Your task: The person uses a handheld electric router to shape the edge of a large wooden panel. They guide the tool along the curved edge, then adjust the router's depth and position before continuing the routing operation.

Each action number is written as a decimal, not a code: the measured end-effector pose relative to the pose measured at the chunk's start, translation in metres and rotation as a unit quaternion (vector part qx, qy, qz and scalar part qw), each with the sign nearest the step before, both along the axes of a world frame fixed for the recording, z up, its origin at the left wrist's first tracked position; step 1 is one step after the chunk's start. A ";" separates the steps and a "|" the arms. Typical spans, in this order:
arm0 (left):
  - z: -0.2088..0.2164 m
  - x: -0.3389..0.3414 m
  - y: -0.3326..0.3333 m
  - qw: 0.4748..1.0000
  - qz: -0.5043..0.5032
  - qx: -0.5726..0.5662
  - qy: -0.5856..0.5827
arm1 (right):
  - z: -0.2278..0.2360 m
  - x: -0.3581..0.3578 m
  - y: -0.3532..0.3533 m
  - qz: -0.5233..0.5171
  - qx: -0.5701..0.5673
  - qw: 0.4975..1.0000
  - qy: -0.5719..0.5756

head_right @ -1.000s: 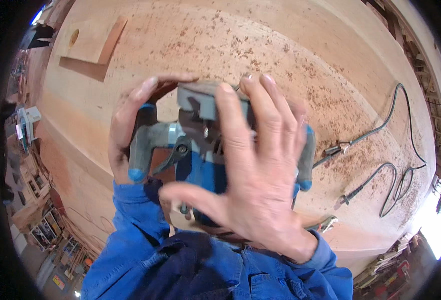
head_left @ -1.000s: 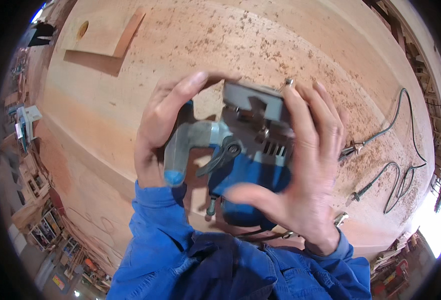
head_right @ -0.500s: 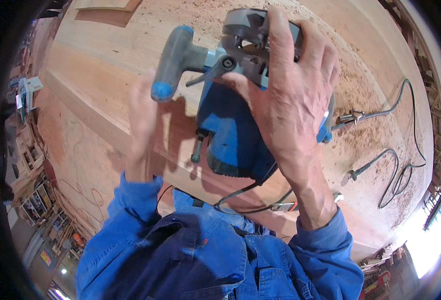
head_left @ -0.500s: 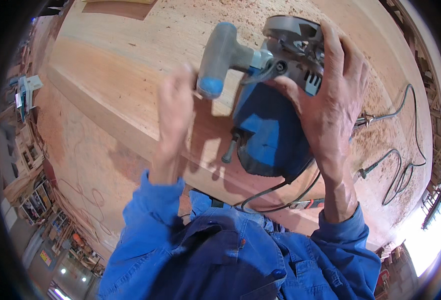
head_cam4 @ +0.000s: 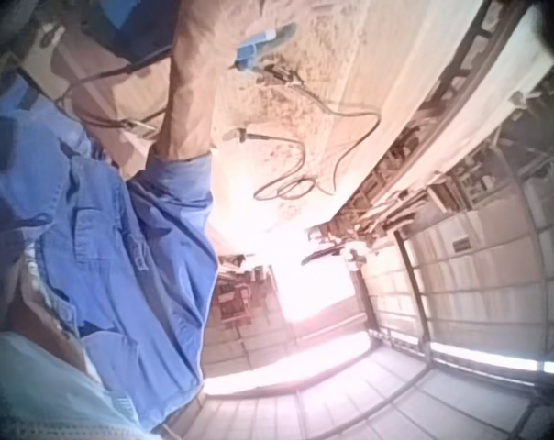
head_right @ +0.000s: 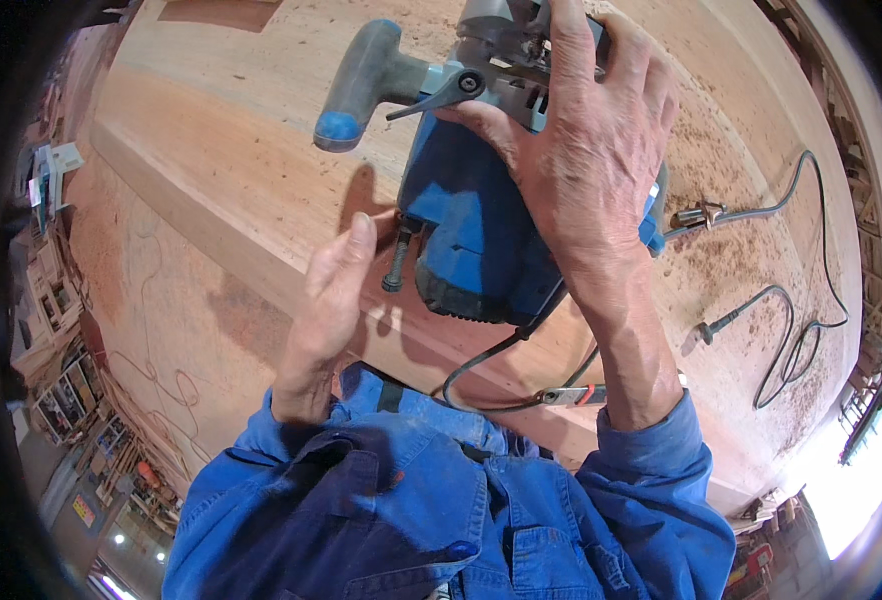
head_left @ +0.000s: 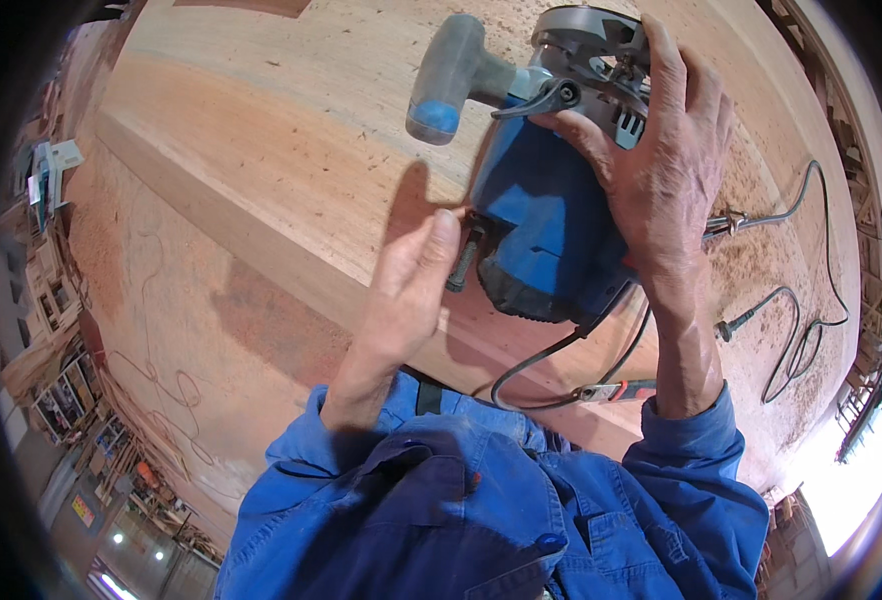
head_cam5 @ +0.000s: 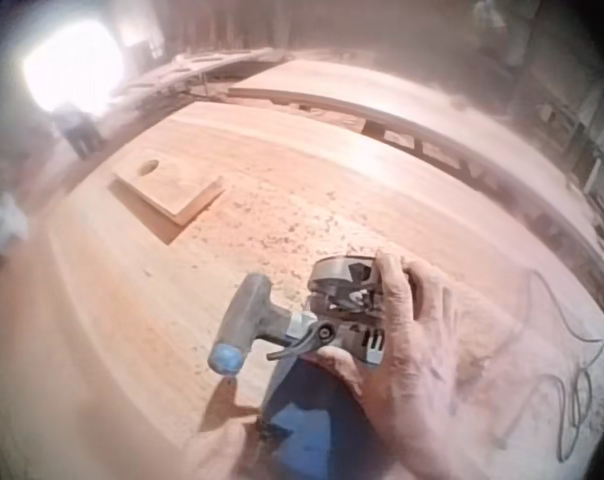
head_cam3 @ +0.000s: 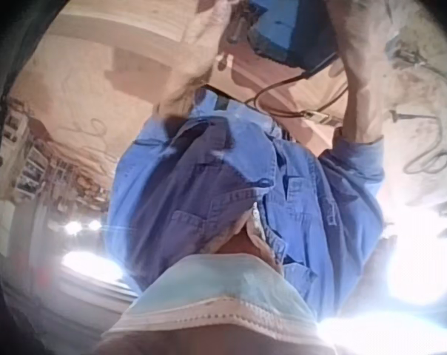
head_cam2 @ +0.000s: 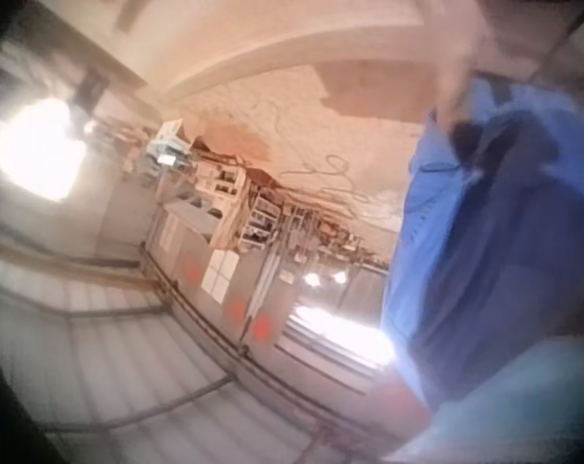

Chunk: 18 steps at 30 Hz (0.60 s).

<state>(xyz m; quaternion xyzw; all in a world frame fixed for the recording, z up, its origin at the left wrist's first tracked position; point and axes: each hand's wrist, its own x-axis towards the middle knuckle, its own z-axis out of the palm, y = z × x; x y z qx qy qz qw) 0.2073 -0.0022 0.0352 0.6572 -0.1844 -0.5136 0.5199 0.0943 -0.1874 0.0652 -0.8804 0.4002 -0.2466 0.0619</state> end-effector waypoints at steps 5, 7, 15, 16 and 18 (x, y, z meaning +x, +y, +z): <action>0.008 0.017 0.011 0.991 0.101 -0.048 -0.079 | -0.002 -0.005 -0.004 0.004 -0.036 0.999 0.005; 0.000 0.011 0.002 0.992 0.119 0.019 -0.030 | -0.004 -0.004 -0.004 0.009 -0.042 0.999 -0.001; 0.005 0.010 -0.002 0.987 0.107 -0.001 -0.122 | -0.006 -0.006 -0.002 0.007 -0.026 1.000 -0.010; 0.004 0.012 -0.004 0.980 0.125 -0.008 -0.155 | -0.005 -0.006 -0.002 0.006 -0.024 1.000 -0.012; -0.008 0.010 0.002 0.990 0.121 -0.004 -0.068 | -0.006 -0.006 -0.004 0.007 -0.019 1.000 -0.014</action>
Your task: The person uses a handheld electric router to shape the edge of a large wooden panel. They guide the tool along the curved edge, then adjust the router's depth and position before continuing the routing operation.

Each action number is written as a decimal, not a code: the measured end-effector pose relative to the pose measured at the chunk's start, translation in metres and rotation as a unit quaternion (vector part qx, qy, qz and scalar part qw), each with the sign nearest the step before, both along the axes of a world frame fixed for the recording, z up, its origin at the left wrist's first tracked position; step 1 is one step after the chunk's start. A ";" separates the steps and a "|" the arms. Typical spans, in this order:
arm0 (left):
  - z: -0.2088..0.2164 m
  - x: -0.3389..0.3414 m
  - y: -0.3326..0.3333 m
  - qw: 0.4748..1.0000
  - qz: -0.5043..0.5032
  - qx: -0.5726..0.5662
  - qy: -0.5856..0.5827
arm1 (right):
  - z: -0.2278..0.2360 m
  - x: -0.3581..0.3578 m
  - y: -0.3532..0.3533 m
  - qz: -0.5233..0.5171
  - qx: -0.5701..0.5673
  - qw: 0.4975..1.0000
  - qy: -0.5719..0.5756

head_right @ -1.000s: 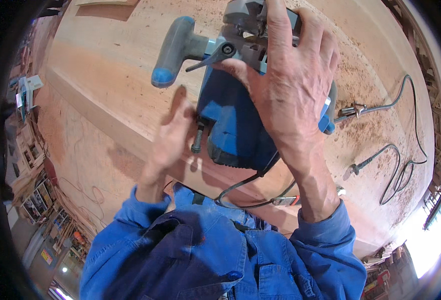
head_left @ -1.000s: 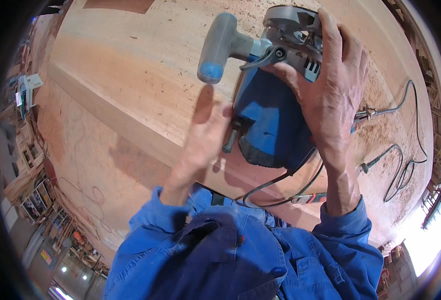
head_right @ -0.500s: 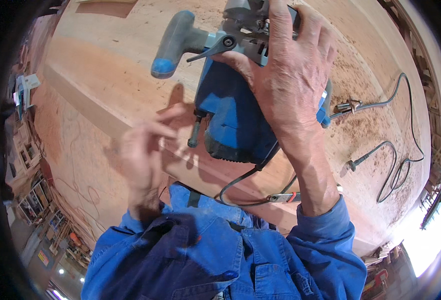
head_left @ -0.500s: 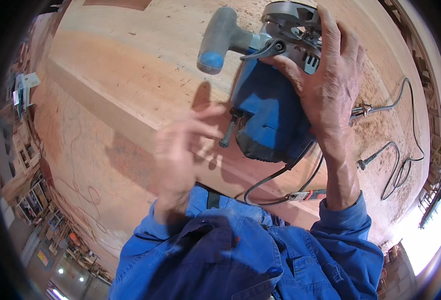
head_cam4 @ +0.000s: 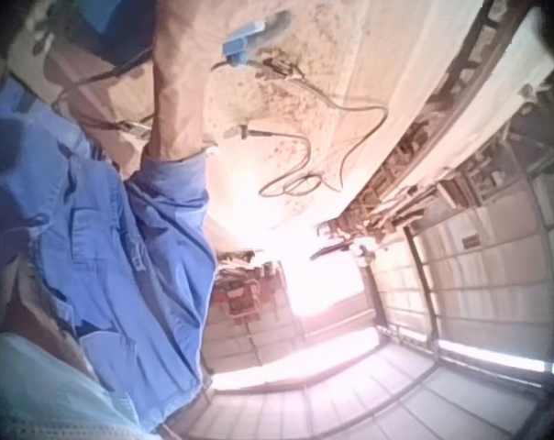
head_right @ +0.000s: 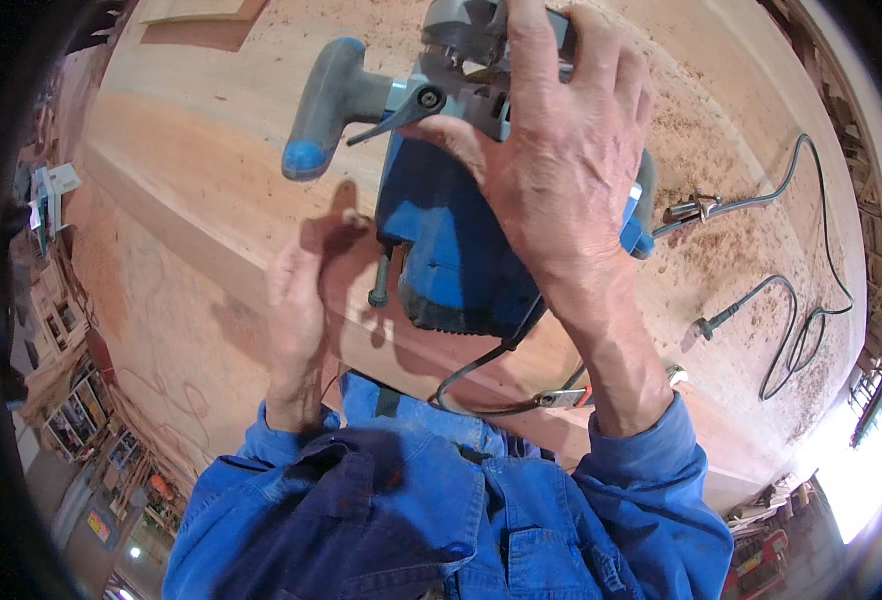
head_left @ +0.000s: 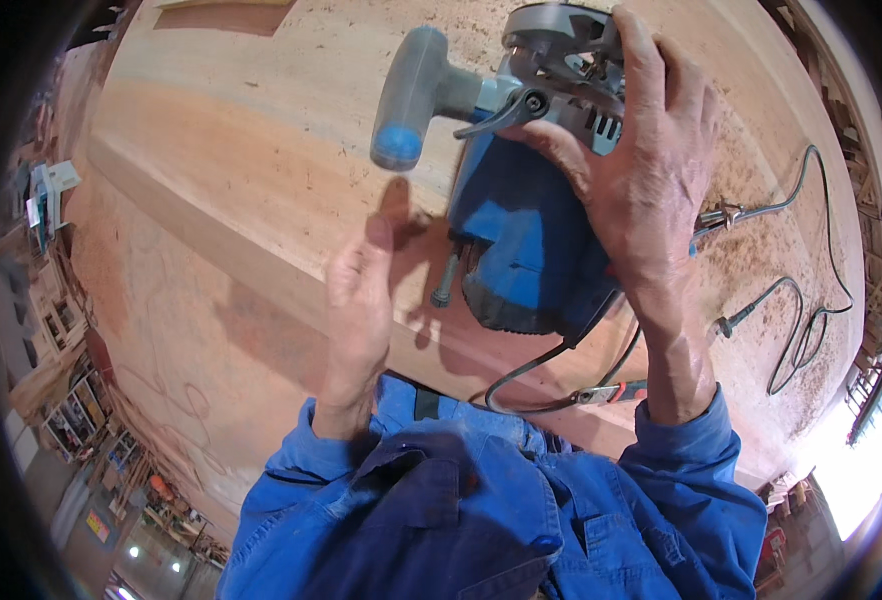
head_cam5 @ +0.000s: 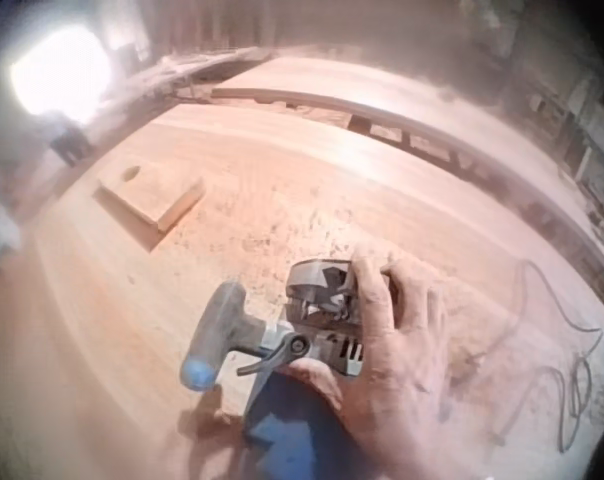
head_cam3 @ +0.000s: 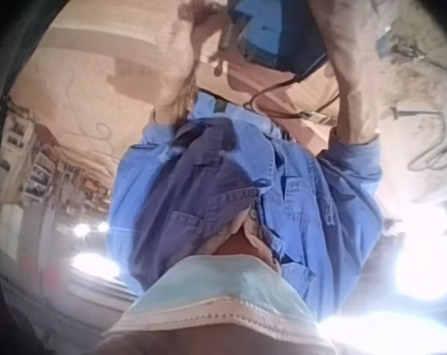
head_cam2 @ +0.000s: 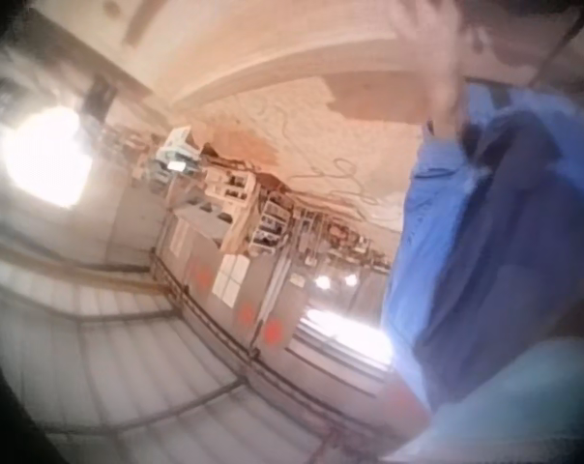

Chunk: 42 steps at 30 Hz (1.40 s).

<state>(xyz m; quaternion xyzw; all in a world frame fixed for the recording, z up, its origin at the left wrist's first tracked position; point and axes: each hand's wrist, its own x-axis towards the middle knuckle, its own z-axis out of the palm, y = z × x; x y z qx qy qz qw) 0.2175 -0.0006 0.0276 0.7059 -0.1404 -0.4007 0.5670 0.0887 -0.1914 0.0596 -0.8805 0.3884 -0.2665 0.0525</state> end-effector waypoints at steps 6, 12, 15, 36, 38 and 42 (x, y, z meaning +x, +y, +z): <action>-0.018 -0.003 -0.007 0.998 0.035 -0.010 0.058 | -0.001 -0.005 -0.003 0.005 0.040 0.999 -0.002; 0.011 0.039 -0.038 0.997 0.019 -0.027 -0.065 | 0.002 -0.051 0.001 -0.024 0.148 0.979 -0.138; 0.022 0.049 -0.068 0.994 -0.007 -0.062 -0.095 | -0.017 -0.083 0.003 -0.105 0.195 0.965 -0.138; 0.043 0.030 -0.134 0.982 -0.104 0.048 -0.152 | -0.034 -0.096 -0.013 -0.068 0.349 0.924 -0.140; 0.042 0.030 -0.132 0.984 -0.094 0.039 -0.146 | -0.032 -0.093 -0.014 -0.069 0.338 0.924 -0.166; 0.040 0.029 -0.128 0.986 -0.086 0.022 -0.138 | -0.007 -0.080 -0.029 -0.035 0.278 0.944 -0.176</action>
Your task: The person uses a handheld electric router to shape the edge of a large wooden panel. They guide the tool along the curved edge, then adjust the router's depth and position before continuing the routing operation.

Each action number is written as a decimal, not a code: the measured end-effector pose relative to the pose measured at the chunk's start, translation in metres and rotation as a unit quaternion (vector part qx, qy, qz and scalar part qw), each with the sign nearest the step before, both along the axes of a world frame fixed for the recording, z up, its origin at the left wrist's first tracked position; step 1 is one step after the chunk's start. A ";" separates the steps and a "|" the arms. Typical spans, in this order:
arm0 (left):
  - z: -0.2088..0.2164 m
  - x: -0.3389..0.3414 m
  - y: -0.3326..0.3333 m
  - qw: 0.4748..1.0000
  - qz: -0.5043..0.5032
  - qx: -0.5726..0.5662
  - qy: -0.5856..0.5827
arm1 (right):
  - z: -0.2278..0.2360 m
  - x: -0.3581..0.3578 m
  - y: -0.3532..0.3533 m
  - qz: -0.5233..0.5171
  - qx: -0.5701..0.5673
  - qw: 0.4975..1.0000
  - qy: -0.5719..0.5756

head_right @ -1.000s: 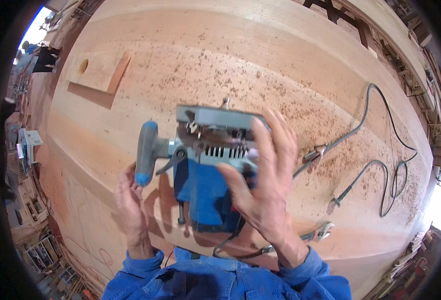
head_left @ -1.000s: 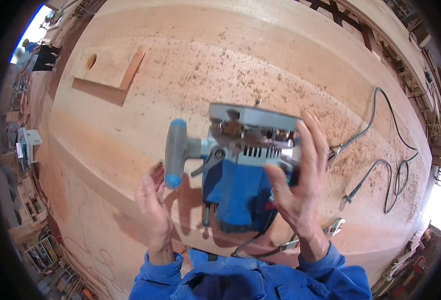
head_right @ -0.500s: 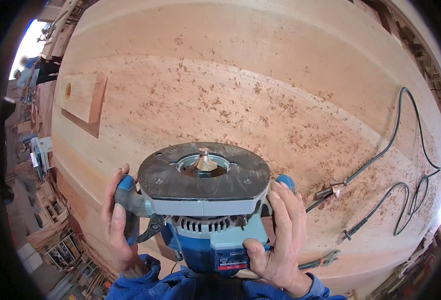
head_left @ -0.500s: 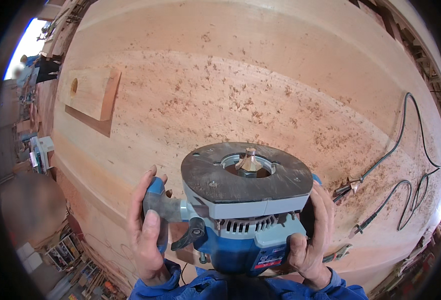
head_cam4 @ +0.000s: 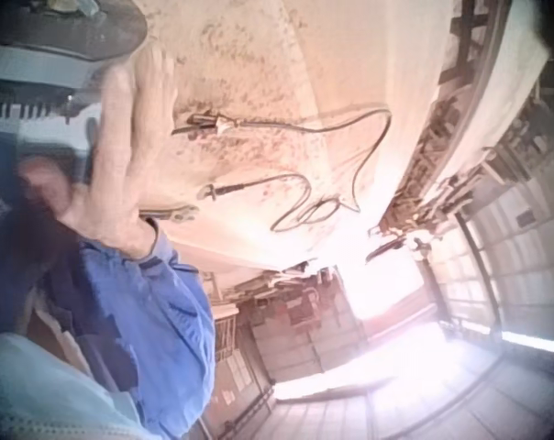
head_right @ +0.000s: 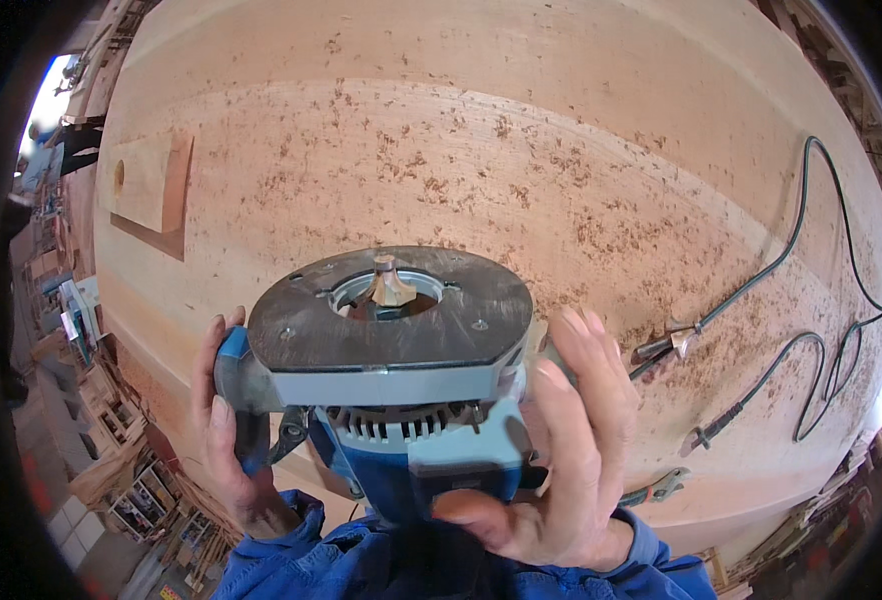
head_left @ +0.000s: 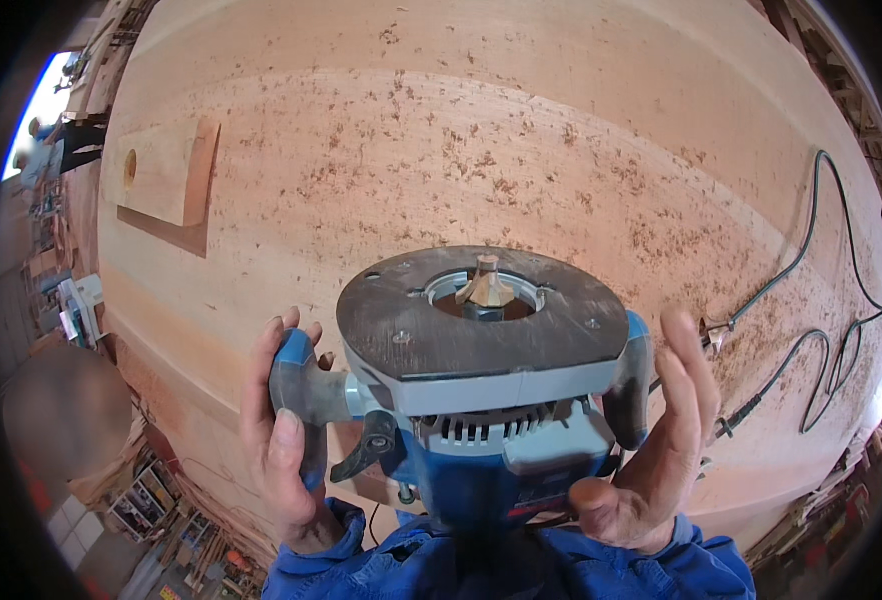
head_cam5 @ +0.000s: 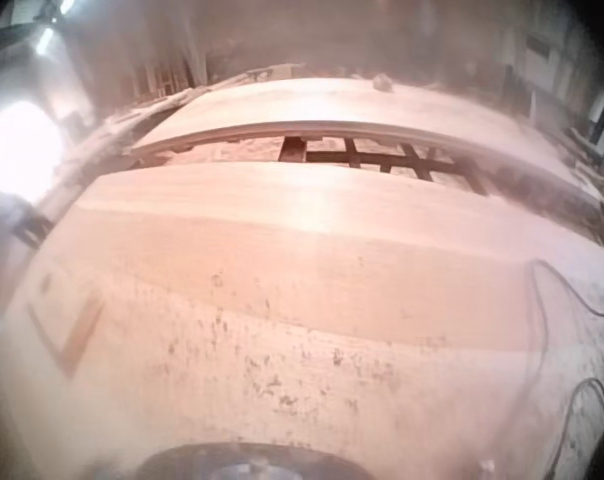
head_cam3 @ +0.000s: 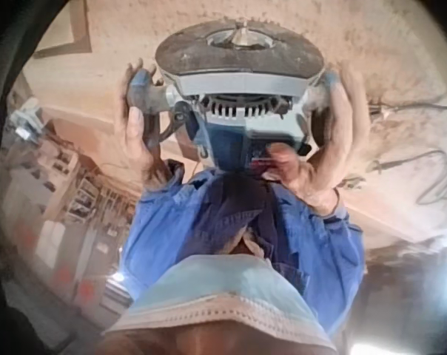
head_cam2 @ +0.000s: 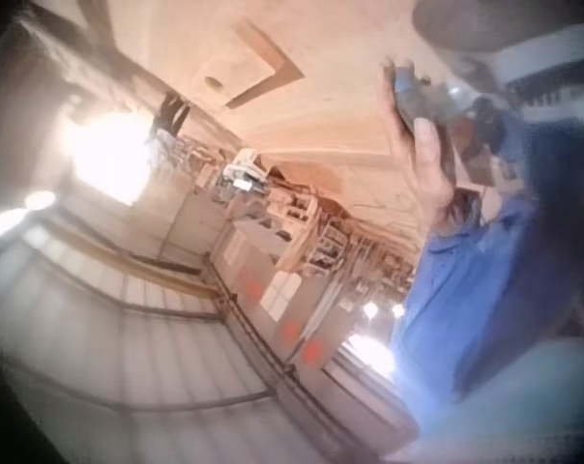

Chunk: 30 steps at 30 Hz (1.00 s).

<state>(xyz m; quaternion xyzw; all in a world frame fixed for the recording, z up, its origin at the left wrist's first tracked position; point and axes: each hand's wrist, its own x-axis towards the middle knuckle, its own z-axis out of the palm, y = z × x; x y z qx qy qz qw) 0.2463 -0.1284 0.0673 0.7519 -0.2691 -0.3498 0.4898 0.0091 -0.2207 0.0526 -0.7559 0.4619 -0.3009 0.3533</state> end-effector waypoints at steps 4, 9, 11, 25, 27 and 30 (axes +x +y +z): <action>-0.001 0.002 -0.005 1.000 -0.026 0.001 0.006 | -0.002 0.023 -0.015 0.033 -0.019 0.999 0.032; 0.000 0.001 -0.003 0.999 -0.042 -0.006 -0.003 | -0.007 0.027 -0.012 0.026 -0.025 0.999 0.041; -0.001 0.001 -0.004 1.000 -0.021 -0.002 -0.001 | -0.011 0.027 -0.014 0.035 -0.031 0.998 0.035; -0.002 0.001 0.001 1.000 -0.012 -0.011 0.012 | -0.010 0.030 -0.010 0.027 -0.031 0.999 0.031; 0.002 0.001 -0.001 0.999 -0.022 -0.006 0.025 | -0.005 0.029 -0.007 0.017 -0.024 0.998 0.046; -0.005 0.012 0.007 0.995 -0.047 -0.055 0.067 | -0.002 0.034 -0.004 0.012 -0.034 0.998 0.059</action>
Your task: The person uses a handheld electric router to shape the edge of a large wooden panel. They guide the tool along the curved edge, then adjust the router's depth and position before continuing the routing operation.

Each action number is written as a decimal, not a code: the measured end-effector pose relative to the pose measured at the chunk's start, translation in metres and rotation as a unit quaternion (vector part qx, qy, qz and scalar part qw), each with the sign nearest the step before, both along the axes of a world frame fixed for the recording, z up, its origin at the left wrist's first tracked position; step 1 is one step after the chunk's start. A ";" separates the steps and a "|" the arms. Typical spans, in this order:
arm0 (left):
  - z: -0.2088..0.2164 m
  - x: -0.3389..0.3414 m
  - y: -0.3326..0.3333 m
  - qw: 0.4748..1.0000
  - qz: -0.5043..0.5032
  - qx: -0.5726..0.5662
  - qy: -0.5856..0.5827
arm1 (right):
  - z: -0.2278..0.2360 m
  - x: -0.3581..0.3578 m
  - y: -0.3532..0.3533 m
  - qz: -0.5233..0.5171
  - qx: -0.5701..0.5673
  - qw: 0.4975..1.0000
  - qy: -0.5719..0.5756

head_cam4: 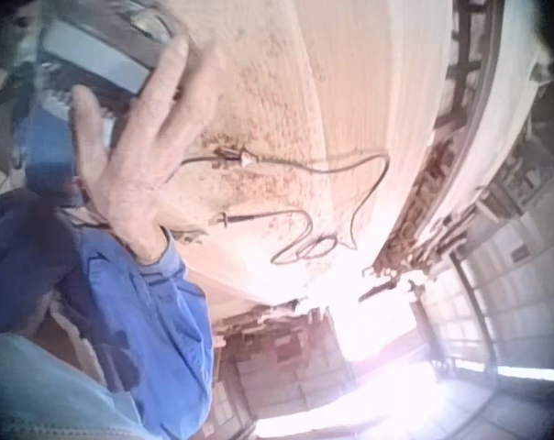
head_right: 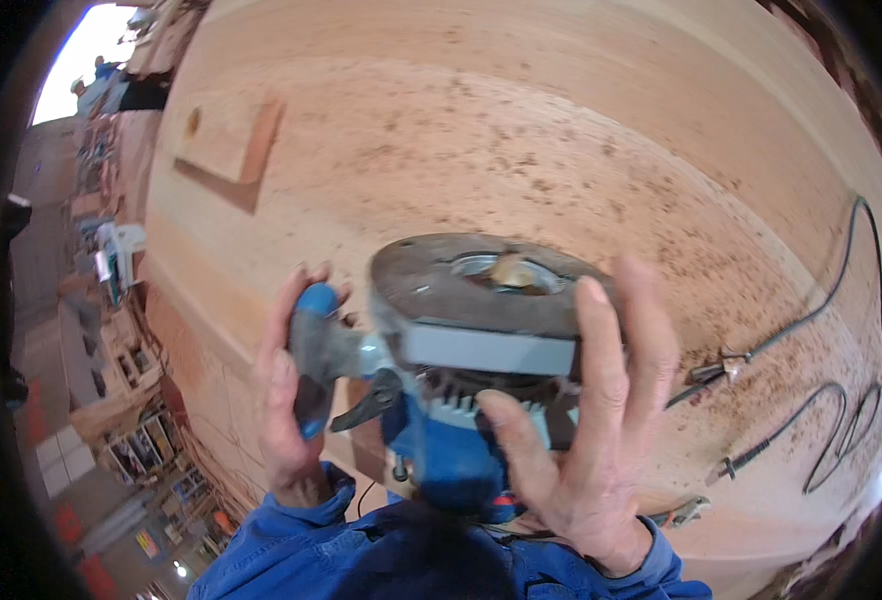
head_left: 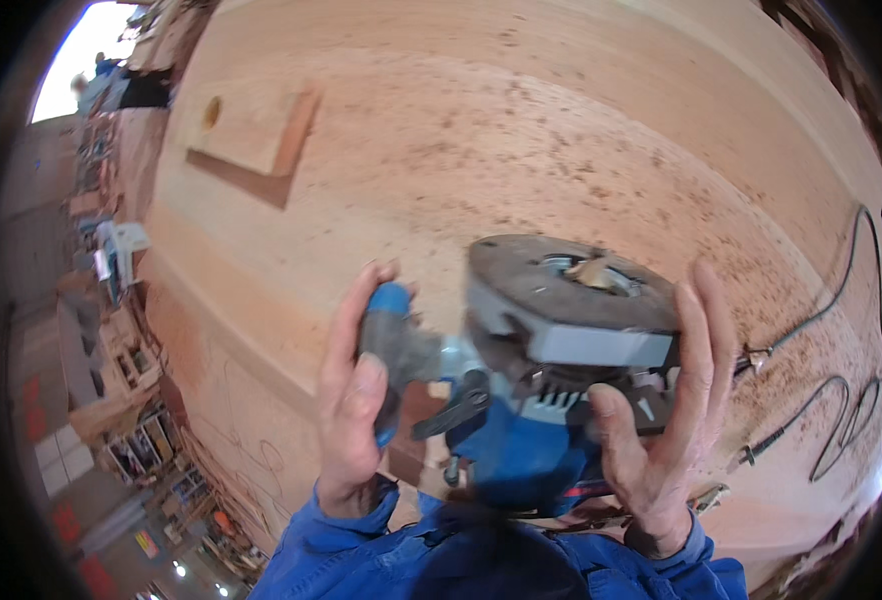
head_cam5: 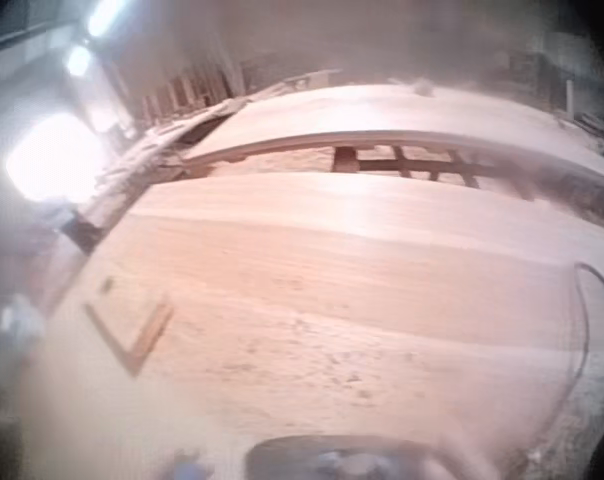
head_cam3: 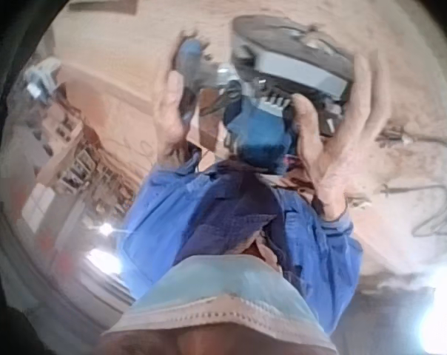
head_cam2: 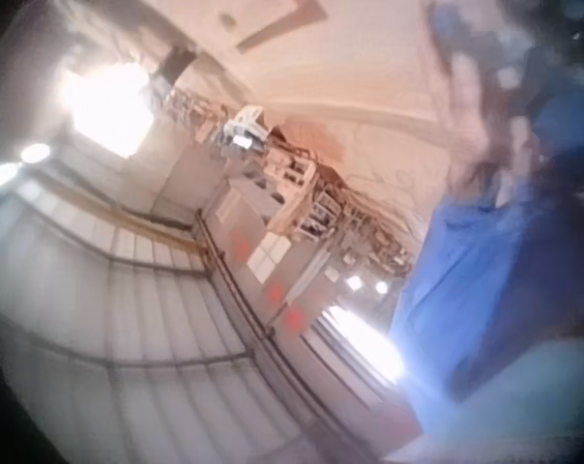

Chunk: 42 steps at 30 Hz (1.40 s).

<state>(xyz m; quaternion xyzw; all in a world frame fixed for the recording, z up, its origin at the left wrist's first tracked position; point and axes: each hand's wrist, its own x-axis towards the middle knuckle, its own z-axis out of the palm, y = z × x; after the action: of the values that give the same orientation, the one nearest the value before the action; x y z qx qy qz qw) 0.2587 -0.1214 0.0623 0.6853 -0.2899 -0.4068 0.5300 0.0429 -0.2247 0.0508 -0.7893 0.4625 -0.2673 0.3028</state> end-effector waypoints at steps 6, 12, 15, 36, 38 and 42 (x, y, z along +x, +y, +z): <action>-0.001 -0.002 0.021 1.000 -0.009 0.011 0.025 | 0.015 0.010 0.004 0.048 -0.058 0.996 0.057; -0.003 -0.005 0.022 0.997 0.041 -0.036 0.057 | 0.017 0.036 0.011 0.009 -0.111 0.991 0.078; 0.003 -0.008 0.022 0.994 0.052 -0.029 0.093 | 0.015 0.034 0.014 0.000 -0.114 0.990 0.082; -0.017 0.036 -0.057 0.958 -0.237 -0.148 -0.069 | -0.006 -0.024 -0.004 -0.031 0.171 0.972 -0.160; -0.008 0.035 -0.061 0.948 -0.287 -0.106 -0.082 | -0.020 -0.027 -0.009 -0.004 0.191 0.963 -0.191; 0.006 0.011 -0.053 0.975 -0.168 -0.053 -0.137 | -0.033 -0.036 -0.021 0.078 0.277 0.914 -0.286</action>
<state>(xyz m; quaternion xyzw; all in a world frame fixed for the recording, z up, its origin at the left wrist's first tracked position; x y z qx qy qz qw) 0.2697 -0.1745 0.0680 0.6466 -0.4919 -0.3764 0.4452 0.0069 -0.2462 0.0181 -0.5973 0.3487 -0.3186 0.6482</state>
